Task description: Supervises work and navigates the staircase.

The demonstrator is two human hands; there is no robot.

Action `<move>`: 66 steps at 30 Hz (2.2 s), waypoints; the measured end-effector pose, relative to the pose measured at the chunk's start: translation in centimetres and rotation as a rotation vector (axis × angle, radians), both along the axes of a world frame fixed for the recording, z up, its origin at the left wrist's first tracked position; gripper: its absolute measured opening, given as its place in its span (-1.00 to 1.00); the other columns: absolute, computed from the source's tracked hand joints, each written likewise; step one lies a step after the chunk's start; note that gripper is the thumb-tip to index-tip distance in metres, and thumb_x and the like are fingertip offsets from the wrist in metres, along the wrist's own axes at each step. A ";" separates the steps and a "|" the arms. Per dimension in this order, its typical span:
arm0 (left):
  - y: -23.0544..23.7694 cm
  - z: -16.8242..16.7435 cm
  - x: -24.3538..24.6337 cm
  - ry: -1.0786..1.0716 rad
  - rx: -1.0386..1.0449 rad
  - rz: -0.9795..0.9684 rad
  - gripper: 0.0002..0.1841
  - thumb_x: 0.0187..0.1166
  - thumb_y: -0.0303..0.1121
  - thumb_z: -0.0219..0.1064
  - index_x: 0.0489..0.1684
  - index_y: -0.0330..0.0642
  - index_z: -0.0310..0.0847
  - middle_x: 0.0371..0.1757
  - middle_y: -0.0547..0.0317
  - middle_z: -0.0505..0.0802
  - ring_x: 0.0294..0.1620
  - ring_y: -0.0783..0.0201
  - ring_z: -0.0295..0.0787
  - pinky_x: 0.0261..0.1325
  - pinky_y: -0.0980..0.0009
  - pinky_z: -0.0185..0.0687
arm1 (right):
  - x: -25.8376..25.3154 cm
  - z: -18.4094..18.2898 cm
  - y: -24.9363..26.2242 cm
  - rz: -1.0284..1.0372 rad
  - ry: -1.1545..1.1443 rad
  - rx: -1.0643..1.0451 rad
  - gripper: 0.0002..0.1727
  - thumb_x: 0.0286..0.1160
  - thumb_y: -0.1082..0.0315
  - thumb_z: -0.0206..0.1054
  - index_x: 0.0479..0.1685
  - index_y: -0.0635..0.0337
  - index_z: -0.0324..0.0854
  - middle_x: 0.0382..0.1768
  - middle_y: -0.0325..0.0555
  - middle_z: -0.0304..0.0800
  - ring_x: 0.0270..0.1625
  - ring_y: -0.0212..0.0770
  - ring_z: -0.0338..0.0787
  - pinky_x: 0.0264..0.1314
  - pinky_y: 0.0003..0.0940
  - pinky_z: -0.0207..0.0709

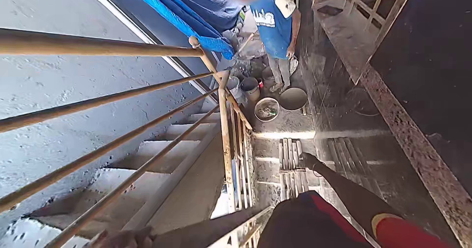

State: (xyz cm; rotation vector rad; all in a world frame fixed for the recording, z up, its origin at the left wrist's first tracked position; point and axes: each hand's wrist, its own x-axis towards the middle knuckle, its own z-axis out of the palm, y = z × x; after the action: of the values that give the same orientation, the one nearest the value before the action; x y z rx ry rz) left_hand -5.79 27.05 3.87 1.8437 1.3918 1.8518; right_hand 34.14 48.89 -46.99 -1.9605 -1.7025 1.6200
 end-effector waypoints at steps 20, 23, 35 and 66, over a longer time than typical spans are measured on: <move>31.1 -8.7 3.0 0.025 0.541 0.015 -0.75 0.71 -0.37 0.21 0.18 -0.34 0.53 -0.28 0.27 0.78 -0.39 0.33 0.76 -0.28 0.29 0.79 | 12.1 -9.7 -11.4 -0.360 -0.055 -0.309 -0.52 0.63 0.10 0.40 0.43 0.13 0.59 0.04 0.23 0.85 -0.07 0.14 0.89 0.06 0.12 0.73; 35.6 -9.9 3.0 0.042 0.522 0.014 -0.71 0.72 -0.37 0.20 0.22 -0.40 0.52 -0.27 0.29 0.77 -0.39 0.40 0.73 -0.26 0.34 0.78 | 12.4 -10.5 -9.7 -0.432 -0.050 -0.305 -0.52 0.63 0.11 0.40 0.44 0.13 0.58 0.04 0.23 0.84 -0.08 0.13 0.88 0.04 0.10 0.73; 51.4 -8.6 0.0 0.069 0.323 0.099 -0.70 0.74 -0.31 0.16 0.13 -0.43 0.57 -0.29 0.22 0.75 -0.45 0.44 0.70 -0.34 0.41 0.74 | 11.3 -9.0 4.6 -0.307 -0.119 -0.293 -0.49 0.61 0.08 0.42 0.44 0.16 0.58 0.13 0.26 0.81 0.05 0.16 0.87 0.19 0.13 0.69; 68.9 -6.4 -6.4 -0.012 0.257 0.139 -0.81 0.71 -0.41 0.14 -0.01 -0.36 0.60 -0.32 0.28 0.79 -0.45 0.36 0.75 -0.32 0.35 0.79 | 14.2 -7.6 31.4 -0.471 -0.147 -0.221 -0.49 0.60 0.14 0.44 0.43 0.22 0.60 0.22 0.32 0.77 0.21 0.23 0.81 0.29 0.20 0.65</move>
State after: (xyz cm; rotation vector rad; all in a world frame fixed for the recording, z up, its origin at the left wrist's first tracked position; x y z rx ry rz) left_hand -12.14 95.98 -2.50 1.8870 1.3639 2.1982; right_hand 48.34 80.30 -54.56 -2.4002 -1.0103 1.5650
